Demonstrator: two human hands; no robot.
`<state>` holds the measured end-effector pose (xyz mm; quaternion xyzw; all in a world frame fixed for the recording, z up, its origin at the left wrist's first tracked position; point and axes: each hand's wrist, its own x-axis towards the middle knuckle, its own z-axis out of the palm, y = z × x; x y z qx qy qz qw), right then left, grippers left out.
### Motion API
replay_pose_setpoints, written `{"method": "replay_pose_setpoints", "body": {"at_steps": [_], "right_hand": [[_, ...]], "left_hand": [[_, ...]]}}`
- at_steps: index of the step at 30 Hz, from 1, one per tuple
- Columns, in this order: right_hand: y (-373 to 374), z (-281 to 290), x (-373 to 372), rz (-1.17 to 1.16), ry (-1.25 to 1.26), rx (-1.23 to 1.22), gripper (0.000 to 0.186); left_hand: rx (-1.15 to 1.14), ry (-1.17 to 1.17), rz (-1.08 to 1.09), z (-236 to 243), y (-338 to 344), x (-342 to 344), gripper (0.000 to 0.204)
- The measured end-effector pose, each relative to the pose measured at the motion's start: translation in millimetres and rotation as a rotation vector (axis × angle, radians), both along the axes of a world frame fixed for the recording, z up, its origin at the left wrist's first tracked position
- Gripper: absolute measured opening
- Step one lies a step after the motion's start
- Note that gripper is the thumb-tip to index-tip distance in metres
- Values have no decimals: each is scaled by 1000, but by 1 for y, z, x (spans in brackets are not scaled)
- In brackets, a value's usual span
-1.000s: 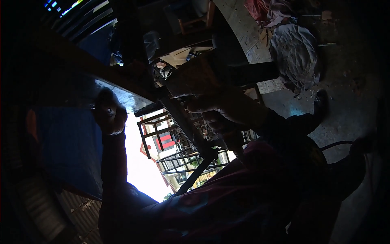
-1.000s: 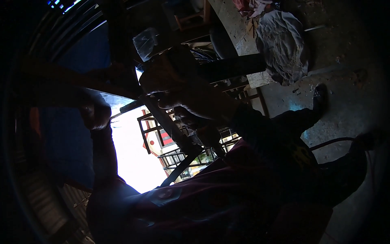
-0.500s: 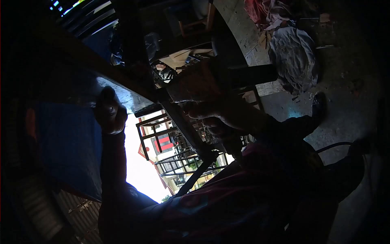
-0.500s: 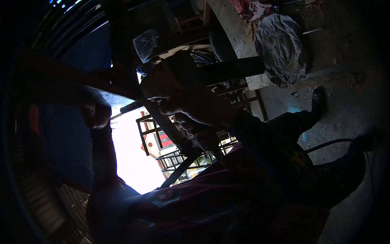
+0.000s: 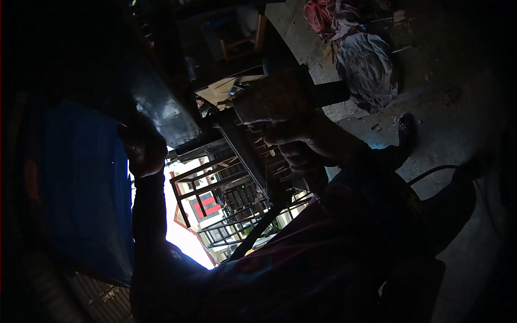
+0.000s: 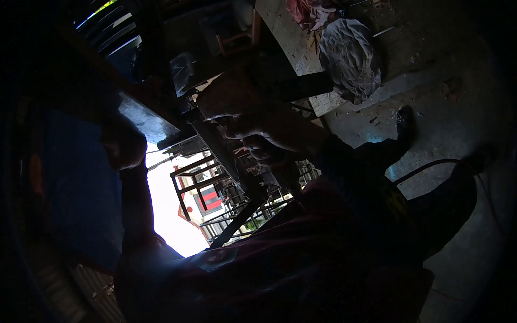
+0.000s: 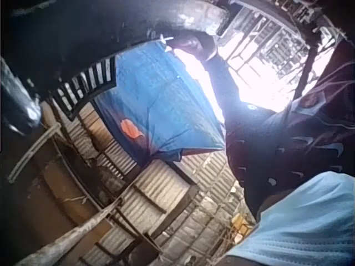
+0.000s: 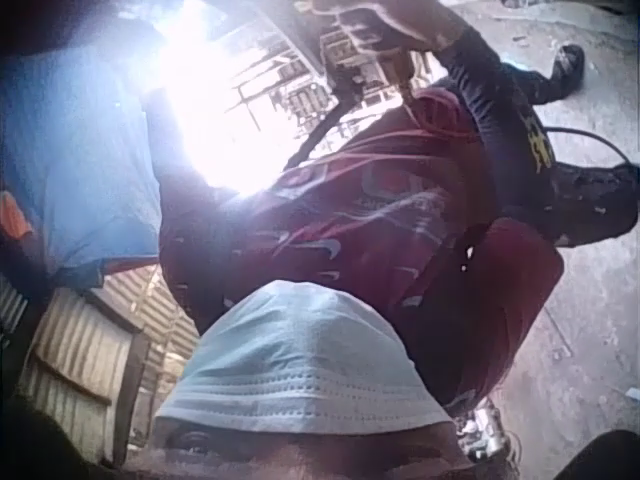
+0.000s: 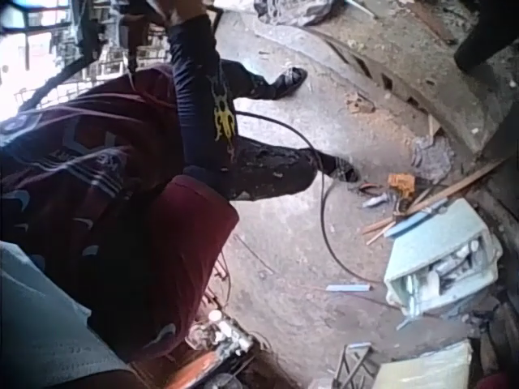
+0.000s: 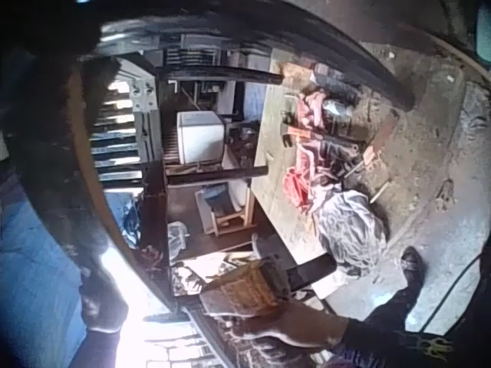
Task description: Repairing a wooden chair frame by applying glue, scraping, and using a hammer and nail gun.
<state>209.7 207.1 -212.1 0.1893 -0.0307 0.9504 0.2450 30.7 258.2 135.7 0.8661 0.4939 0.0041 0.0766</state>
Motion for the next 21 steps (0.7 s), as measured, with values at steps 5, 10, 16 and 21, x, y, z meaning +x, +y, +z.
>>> {"method": "replay_pose_setpoints", "body": {"at_steps": [5,10,16,21], "right_hand": [[-10,14,70,-197,-259,-89,24],[-31,69,117,-439,-761,-193,48],[-90,114,98,-746,-1279,-197,20],[-128,191,68,-868,-1685,156,27]], "left_hand": [[-652,-1131,289,-6,24,37,94],[-137,-681,0,59,26,22,88],[115,-815,237,42,-21,-119,49],[-232,-941,635,-92,-72,-196,41]]}}
